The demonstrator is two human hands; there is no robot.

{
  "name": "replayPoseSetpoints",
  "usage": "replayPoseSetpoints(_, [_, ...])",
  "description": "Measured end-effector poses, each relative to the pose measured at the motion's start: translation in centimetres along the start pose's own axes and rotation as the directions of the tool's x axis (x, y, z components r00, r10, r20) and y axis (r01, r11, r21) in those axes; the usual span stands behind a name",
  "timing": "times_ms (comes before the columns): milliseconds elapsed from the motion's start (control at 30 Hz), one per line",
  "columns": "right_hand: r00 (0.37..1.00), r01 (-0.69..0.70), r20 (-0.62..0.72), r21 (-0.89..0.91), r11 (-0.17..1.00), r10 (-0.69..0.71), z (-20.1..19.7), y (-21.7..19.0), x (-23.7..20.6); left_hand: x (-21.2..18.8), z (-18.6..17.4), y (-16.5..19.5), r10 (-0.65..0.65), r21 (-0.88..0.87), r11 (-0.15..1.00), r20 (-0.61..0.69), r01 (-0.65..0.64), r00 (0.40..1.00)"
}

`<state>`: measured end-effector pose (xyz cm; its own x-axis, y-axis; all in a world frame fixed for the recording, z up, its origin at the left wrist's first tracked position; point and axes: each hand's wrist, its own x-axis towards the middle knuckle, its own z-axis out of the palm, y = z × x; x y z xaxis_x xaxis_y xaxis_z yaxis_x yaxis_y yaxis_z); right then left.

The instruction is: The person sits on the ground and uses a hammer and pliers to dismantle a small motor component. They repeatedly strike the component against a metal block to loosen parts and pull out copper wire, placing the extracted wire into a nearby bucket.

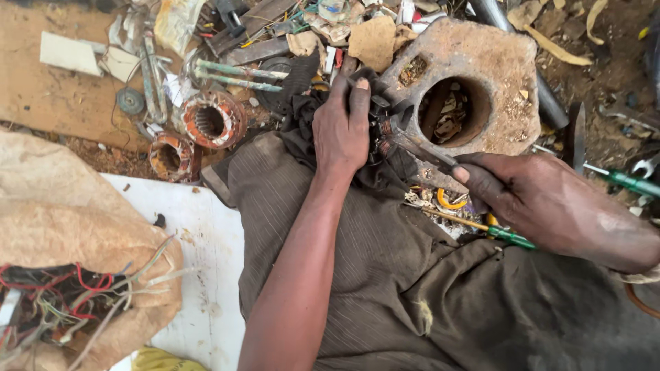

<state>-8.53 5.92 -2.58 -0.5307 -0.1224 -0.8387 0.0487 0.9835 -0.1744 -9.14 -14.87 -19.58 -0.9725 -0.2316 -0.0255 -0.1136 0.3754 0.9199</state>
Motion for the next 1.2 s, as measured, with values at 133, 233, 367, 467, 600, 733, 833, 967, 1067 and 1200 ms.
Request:
replayPoseSetpoints(133, [1.0,-0.01,0.028,-0.017,1.0,0.01,-0.6,-0.3,0.1,0.1,0.1,0.1,-0.117,0.093,0.989,0.046,0.112,0.992])
replayPoseSetpoints(233, [0.998,-0.001,0.06,-0.008,1.0,0.002,-0.9,-0.7,0.3,0.1,0.2,-0.1,-0.137,0.109,0.985,0.044,0.131,0.99])
replayPoseSetpoints(367, [0.997,-0.024,0.075,-0.079,0.997,0.03,-1.2,-1.1,0.5,0.2,0.2,-0.5,-0.1,0.103,0.99,0.044,0.095,0.994])
replayPoseSetpoints(467, [0.998,0.06,0.006,0.073,0.996,-0.06,-1.1,-1.2,0.7,0.2,-0.1,-0.7,-0.057,0.061,0.997,0.036,0.055,0.998])
replayPoseSetpoints(600, [0.998,0.064,0.006,0.045,0.997,-0.064,-0.7,-1.4,1.0,0.3,-0.5,-0.6,-0.08,0.09,0.993,0.046,0.075,0.996])
replayPoseSetpoints(733, [0.998,0.069,-0.009,-0.008,0.998,-0.069,-0.6,-1.6,1.1,0.4,-0.8,-0.5,-0.063,0.124,0.991,0.037,0.058,0.997])
replayPoseSetpoints(833, [0.994,0.101,-0.033,-0.155,0.983,-0.107,-0.5,-1.5,0.9,0.2,-0.9,-0.7,-0.029,0.039,0.999,0.037,0.027,0.999])
replayPoseSetpoints(967, [0.932,0.291,-0.193,-0.103,0.951,-0.306,0.0,-0.9,1.0,0.2,-0.9,-1.4,-0.076,0.144,0.987,0.062,0.067,0.995])
replayPoseSetpoints(1067, [0.951,0.257,-0.136,-0.155,0.954,-0.278,0.6,-0.2,1.6,0.3,-0.8,-1.8,-0.048,0.076,0.996,0.06,0.044,0.997])
replayPoseSetpoints(1200, [0.805,0.466,-0.216,-0.344,0.815,-0.552,1.3,0.9,2.2,0.4,-0.7,-2.0,-0.152,0.065,0.987,0.133,0.145,0.979])
